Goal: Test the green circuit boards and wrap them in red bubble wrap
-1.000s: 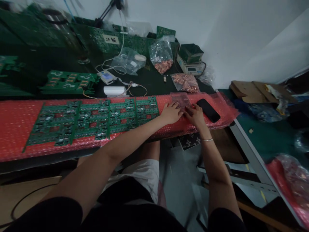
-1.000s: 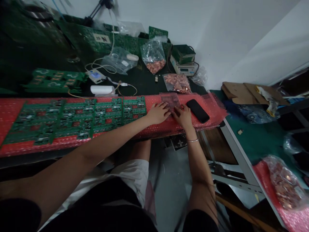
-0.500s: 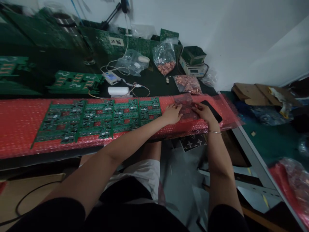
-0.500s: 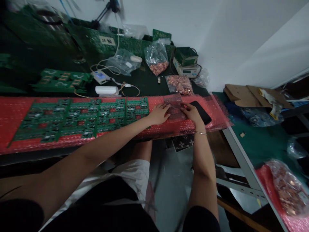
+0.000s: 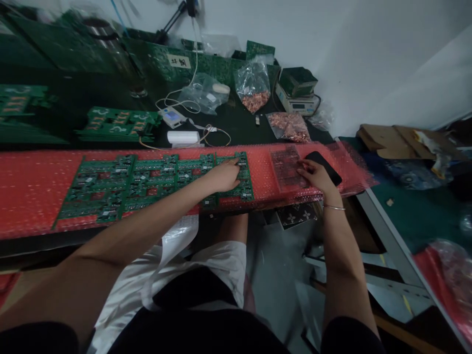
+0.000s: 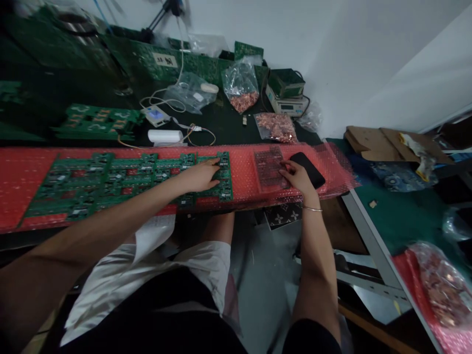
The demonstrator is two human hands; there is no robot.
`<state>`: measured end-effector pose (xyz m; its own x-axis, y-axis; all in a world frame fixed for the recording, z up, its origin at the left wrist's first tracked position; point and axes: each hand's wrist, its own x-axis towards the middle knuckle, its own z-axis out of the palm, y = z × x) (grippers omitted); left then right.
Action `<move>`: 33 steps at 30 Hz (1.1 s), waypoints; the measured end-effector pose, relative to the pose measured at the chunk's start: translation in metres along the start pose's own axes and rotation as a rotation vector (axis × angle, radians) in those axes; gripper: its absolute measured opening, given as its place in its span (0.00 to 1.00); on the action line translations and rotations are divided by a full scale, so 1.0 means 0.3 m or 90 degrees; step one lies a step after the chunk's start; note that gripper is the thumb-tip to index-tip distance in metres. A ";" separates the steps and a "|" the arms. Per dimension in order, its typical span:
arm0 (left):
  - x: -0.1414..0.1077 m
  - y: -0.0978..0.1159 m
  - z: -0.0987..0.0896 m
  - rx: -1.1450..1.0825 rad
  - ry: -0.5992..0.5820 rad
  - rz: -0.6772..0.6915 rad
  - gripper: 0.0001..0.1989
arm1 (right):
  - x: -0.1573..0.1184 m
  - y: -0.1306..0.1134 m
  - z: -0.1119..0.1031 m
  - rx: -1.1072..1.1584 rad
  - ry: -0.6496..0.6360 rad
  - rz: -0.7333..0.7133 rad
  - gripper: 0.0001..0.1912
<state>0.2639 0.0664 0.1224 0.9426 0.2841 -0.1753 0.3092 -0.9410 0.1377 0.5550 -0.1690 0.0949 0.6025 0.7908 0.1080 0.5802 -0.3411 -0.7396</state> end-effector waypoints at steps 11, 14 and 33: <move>0.040 0.059 -0.047 -0.017 0.070 0.034 0.19 | 0.005 -0.003 -0.005 -0.033 -0.047 -0.022 0.26; 0.117 0.162 -0.080 -0.013 0.082 0.079 0.17 | 0.004 -0.015 -0.007 -0.040 -0.052 -0.022 0.28; 0.144 0.241 0.041 -0.170 0.138 -0.181 0.23 | 0.012 -0.344 0.086 0.023 -0.082 -0.013 0.33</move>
<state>0.3256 0.0083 0.1129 0.8109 0.5839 -0.0381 0.5552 -0.7473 0.3651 0.4831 -0.1179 0.1544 0.5143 0.8567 0.0388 0.5700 -0.3077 -0.7619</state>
